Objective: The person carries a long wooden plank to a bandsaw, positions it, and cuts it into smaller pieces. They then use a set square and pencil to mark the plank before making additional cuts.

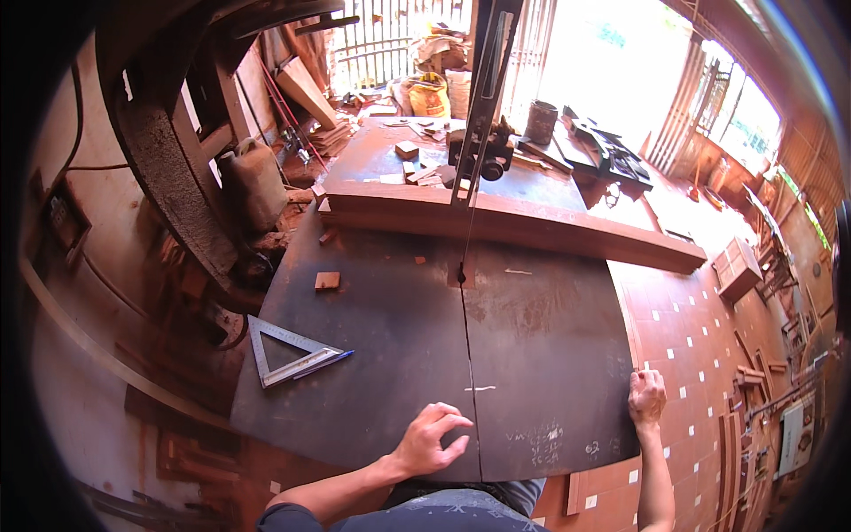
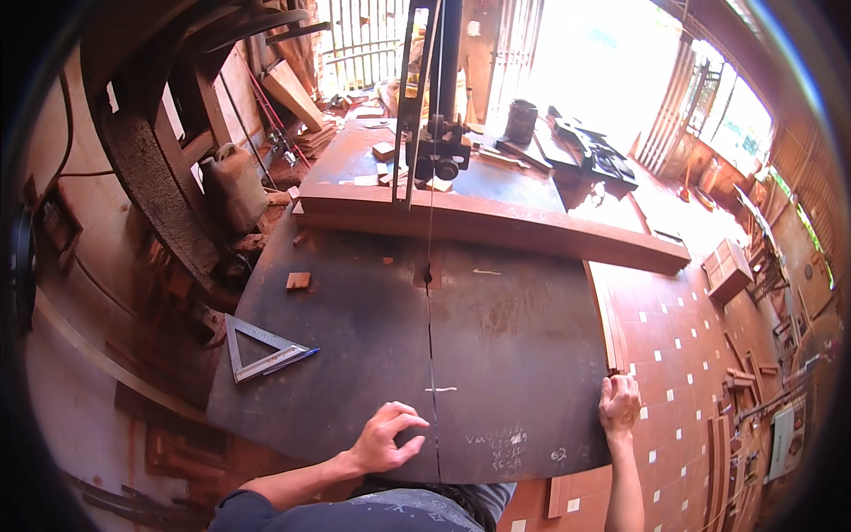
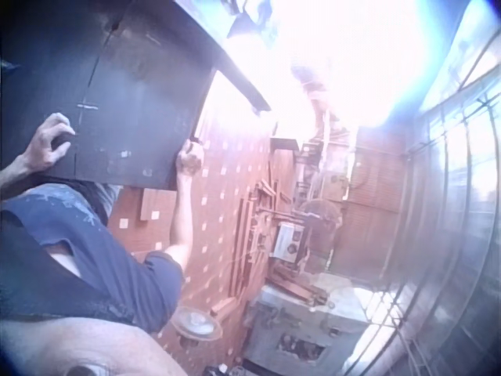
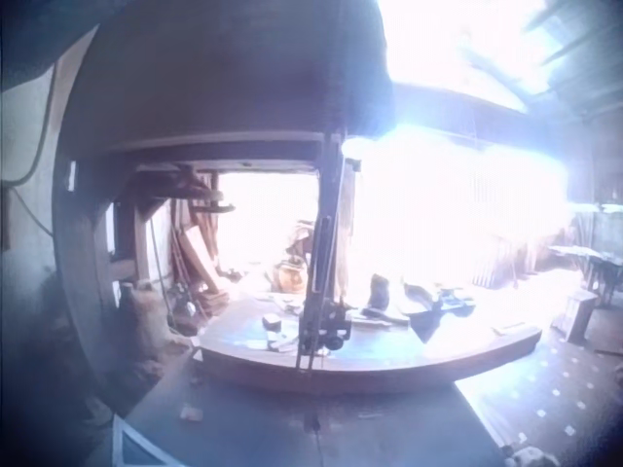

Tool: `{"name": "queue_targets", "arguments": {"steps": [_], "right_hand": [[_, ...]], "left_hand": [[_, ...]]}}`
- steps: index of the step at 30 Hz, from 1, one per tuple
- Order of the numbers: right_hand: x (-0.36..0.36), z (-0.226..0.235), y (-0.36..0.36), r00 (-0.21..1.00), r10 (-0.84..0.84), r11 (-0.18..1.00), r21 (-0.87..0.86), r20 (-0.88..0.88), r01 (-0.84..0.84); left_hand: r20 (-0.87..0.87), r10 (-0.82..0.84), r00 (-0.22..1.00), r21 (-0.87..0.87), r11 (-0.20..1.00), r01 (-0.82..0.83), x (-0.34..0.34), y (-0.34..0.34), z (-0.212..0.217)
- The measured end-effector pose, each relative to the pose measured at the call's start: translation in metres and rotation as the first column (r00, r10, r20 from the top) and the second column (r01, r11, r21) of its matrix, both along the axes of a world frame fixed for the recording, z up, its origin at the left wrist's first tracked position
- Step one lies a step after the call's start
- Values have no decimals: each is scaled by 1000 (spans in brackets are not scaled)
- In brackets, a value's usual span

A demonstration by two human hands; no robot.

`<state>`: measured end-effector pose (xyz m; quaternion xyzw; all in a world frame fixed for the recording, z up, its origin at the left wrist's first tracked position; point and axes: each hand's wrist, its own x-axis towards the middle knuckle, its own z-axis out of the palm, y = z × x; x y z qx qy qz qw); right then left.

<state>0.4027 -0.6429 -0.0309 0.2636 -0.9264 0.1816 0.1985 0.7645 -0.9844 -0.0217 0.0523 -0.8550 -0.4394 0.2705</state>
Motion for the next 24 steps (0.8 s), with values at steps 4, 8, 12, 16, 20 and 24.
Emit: {"name": "queue_targets", "arguments": {"steps": [4, 8, 12, 16, 20, 24], "right_hand": [[-59, 33, -89, 977, 202, 979, 20, -62, -201], [-135, 69, -218, 900, 402, 916, 72, -167, -395], [-178, 85, -324, 865, 482, 874, 151, -139, -463], [-194, 104, -364, 858, 514, 829, 255, 4, -498], [-188, 75, -397, 834, 550, 796, 272, 51, -541], [-204, 82, -389, 852, 522, 809, 295, 39, -509]], "left_hand": [[25, 112, 993, -114, 987, -109, -4, -28, 10], [3, 243, 970, -216, 947, -237, -4, -57, 7], [16, 389, 921, -282, 886, -369, 3, -89, -2], [-30, 469, 883, -204, 862, -465, -5, -103, -1], [28, 530, 848, -165, 839, -519, 14, -100, -9], [0, 517, 856, -191, 840, -508, 7, -102, -5]]}}
